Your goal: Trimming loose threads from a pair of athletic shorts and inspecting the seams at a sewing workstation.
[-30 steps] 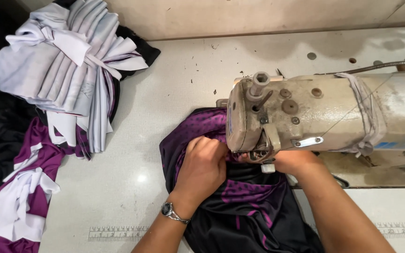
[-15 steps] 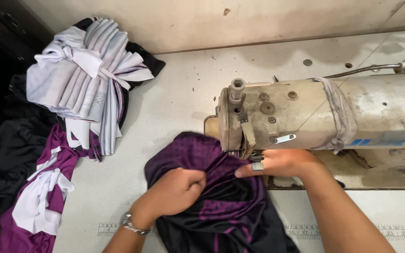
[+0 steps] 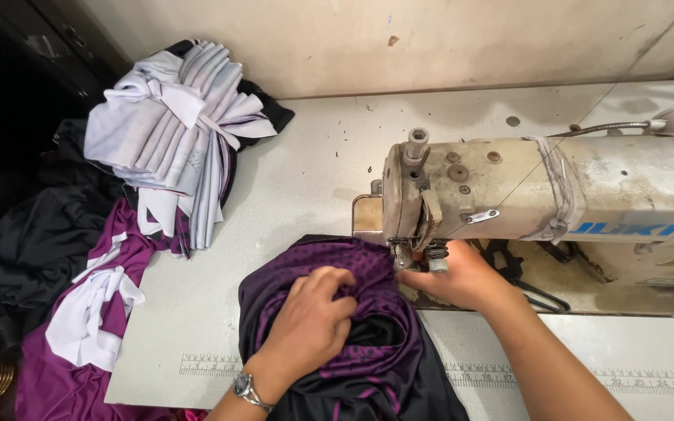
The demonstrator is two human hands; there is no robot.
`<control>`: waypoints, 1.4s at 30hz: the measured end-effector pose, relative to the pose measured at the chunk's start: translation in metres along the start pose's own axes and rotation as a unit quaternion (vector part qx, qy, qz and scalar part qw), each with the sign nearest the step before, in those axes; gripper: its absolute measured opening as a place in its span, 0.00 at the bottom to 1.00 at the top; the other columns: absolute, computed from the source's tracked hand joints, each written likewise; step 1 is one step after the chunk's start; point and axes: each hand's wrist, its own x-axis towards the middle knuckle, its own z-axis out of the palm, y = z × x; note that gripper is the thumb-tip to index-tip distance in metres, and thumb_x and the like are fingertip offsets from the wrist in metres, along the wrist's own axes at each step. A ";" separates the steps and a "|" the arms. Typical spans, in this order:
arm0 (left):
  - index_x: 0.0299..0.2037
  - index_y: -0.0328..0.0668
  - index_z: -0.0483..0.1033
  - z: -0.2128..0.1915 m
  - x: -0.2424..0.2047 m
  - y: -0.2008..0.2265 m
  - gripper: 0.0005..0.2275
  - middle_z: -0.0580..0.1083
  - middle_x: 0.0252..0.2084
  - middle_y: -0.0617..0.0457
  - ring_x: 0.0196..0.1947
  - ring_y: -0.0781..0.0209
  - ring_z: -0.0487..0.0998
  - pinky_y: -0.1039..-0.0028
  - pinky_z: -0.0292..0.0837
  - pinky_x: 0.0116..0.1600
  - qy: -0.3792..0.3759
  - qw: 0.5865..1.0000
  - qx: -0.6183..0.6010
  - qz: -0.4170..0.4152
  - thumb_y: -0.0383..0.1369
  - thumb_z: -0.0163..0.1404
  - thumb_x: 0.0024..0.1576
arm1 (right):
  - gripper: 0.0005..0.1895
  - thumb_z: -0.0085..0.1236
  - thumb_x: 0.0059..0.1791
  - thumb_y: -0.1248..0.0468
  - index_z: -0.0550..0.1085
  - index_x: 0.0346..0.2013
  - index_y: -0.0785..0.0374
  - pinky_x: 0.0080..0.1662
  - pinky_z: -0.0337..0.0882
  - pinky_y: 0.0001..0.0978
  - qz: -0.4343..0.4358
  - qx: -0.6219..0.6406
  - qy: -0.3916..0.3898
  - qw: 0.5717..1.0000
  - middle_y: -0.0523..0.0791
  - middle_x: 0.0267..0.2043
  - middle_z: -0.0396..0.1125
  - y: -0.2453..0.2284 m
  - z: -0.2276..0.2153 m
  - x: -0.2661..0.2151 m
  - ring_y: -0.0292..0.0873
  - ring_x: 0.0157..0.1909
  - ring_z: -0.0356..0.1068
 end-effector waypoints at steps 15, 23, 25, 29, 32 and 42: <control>0.55 0.47 0.76 -0.006 -0.083 0.051 0.15 0.71 0.60 0.40 0.65 0.37 0.66 0.32 0.47 0.68 0.005 0.999 -0.019 0.043 0.30 0.51 0.58 | 0.20 0.56 0.52 0.53 0.78 0.55 0.59 0.58 0.70 0.45 -0.485 -0.013 0.080 0.871 0.46 0.56 0.74 0.095 0.081 -0.061 0.48 0.59 0.73; 0.49 0.49 0.79 -0.002 -0.121 0.045 0.12 0.74 0.56 0.47 0.64 0.40 0.70 0.37 0.52 0.68 0.029 0.996 -0.052 0.061 0.29 0.60 0.56 | 0.47 0.69 0.45 0.45 0.61 0.72 0.59 0.66 0.61 0.47 -0.448 -0.097 0.089 0.884 0.47 0.68 0.64 0.107 0.108 -0.044 0.50 0.68 0.62; 0.47 0.49 0.80 0.000 -0.122 0.046 0.09 0.75 0.52 0.48 0.61 0.42 0.72 0.38 0.53 0.67 0.047 0.996 -0.052 0.062 0.30 0.59 0.57 | 0.34 0.68 0.45 0.46 0.69 0.61 0.55 0.63 0.63 0.47 -0.459 -0.105 0.092 0.877 0.44 0.66 0.65 0.103 0.107 -0.048 0.49 0.65 0.64; 0.43 0.46 0.84 -0.003 -0.117 0.054 0.09 0.77 0.44 0.52 0.53 0.50 0.77 0.44 0.56 0.67 0.086 0.989 -0.114 -0.025 0.37 0.54 0.59 | 0.20 0.70 0.43 0.46 0.76 0.39 0.55 0.56 0.69 0.43 -0.478 -0.075 0.121 0.867 0.42 0.54 0.71 0.106 0.109 -0.047 0.45 0.58 0.70; 0.36 0.43 0.84 -0.012 -0.099 0.057 0.14 0.82 0.39 0.57 0.48 0.57 0.78 0.53 0.55 0.66 0.031 0.991 -0.096 -0.084 0.42 0.50 0.62 | 0.34 0.69 0.43 0.45 0.74 0.59 0.58 0.62 0.65 0.46 -0.502 -0.081 0.173 0.844 0.44 0.61 0.68 0.101 0.108 -0.055 0.48 0.63 0.67; 0.46 0.44 0.82 -0.016 -0.046 0.049 0.15 0.82 0.37 0.51 0.39 0.46 0.78 0.53 0.63 0.47 -0.096 0.988 -0.018 -0.124 0.42 0.43 0.66 | 0.30 0.64 0.44 0.39 0.74 0.51 0.53 0.58 0.63 0.50 -0.461 -0.124 0.181 0.860 0.45 0.65 0.64 0.106 0.113 -0.052 0.52 0.67 0.64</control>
